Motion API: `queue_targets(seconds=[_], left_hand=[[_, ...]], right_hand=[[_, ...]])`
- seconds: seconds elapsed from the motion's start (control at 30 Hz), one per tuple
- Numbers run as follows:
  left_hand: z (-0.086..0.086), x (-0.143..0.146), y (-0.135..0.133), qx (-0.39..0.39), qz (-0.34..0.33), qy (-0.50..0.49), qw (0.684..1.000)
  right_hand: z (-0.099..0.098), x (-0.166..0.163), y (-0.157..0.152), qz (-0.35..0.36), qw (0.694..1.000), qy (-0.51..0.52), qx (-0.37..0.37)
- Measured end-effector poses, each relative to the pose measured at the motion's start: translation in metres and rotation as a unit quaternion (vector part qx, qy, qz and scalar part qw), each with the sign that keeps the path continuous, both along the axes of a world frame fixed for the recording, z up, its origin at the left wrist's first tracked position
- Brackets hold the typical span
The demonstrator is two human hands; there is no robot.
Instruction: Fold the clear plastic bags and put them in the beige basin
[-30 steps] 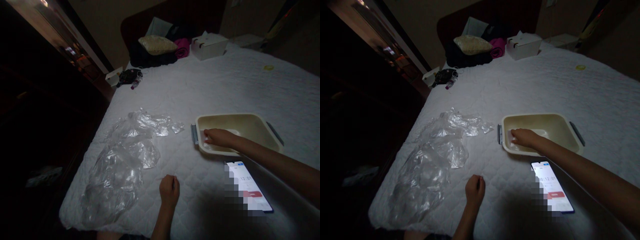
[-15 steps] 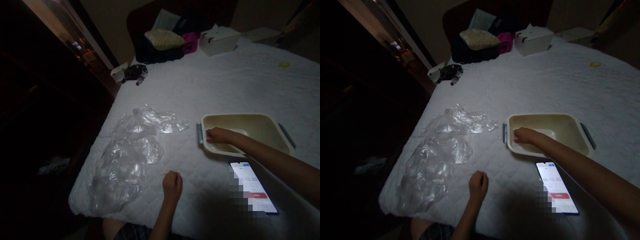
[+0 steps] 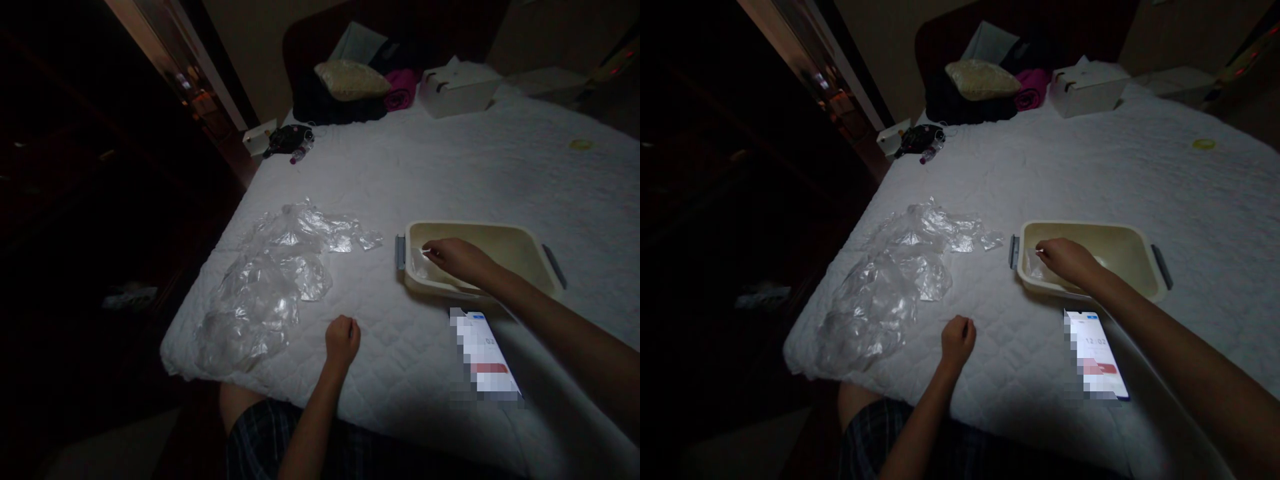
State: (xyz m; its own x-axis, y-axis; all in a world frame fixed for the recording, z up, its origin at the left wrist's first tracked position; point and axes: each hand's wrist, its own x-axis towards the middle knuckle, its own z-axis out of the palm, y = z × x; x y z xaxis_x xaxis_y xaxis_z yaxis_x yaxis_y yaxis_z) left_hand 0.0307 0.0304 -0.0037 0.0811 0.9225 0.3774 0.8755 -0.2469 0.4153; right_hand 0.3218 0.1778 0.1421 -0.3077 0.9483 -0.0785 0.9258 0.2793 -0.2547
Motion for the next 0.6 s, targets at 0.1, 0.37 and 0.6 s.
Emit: queue_targets(seconds=[0.1, 0.37, 0.6], left_hand=[[-0.001, 0.002, -0.001, 0.028, 0.004, 0.020, 0.999], [0.001, 0.004, -0.001, 0.091, 0.040, 0.028, 0.995], [0.000, -0.002, -0.002, 0.094, 0.069, -0.031, 0.993]], right_hand=[[0.017, -0.035, -0.036, -0.040, 0.983, 0.142, 0.113], [-0.080, -0.142, -0.118, -0.015, 0.966, 0.231, 0.118], [-0.146, -0.158, -0.131, -0.004, 0.983, 0.045, 0.175]])
